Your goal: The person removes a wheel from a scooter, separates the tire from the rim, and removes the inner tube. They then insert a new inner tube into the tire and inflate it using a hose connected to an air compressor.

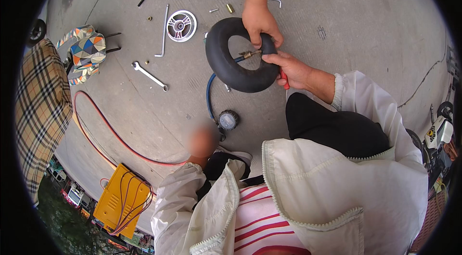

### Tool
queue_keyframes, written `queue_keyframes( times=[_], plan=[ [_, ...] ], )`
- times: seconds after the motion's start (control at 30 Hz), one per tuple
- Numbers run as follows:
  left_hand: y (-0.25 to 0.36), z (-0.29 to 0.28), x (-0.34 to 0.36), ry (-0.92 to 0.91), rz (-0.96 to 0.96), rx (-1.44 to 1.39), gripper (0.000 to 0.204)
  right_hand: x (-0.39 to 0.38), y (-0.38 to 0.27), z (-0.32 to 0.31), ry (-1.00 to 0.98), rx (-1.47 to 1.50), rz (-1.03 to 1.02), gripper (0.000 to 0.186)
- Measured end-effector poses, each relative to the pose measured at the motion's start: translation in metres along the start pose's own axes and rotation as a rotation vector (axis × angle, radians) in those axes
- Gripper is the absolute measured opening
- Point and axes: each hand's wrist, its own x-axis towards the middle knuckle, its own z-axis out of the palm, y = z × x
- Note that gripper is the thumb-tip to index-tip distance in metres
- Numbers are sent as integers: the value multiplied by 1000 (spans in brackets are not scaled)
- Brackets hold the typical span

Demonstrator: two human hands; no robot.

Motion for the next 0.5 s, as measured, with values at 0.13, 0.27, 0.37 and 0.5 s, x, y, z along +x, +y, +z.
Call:
queue_keyframes(
  times=[0.13, 0.27, 0.37, 0.5],
  plan=[
    [3, -5, 6, -1, -8, -16, 29, 3, 2, -5, -3, 1, -11, 34],
    [2, -1, 3, 14, 1, -4, 28, 3, 2, -4, 0, -8, -6, 36],
    [1, 3, 1, 6, -9, -21, 27, 2, 0, -1, 4, -19, -4, 38],
    [1, 2, 4, 33, -1, -28, 27, 2, 0, -2, -4, -11, -17, 39]
  ],
)
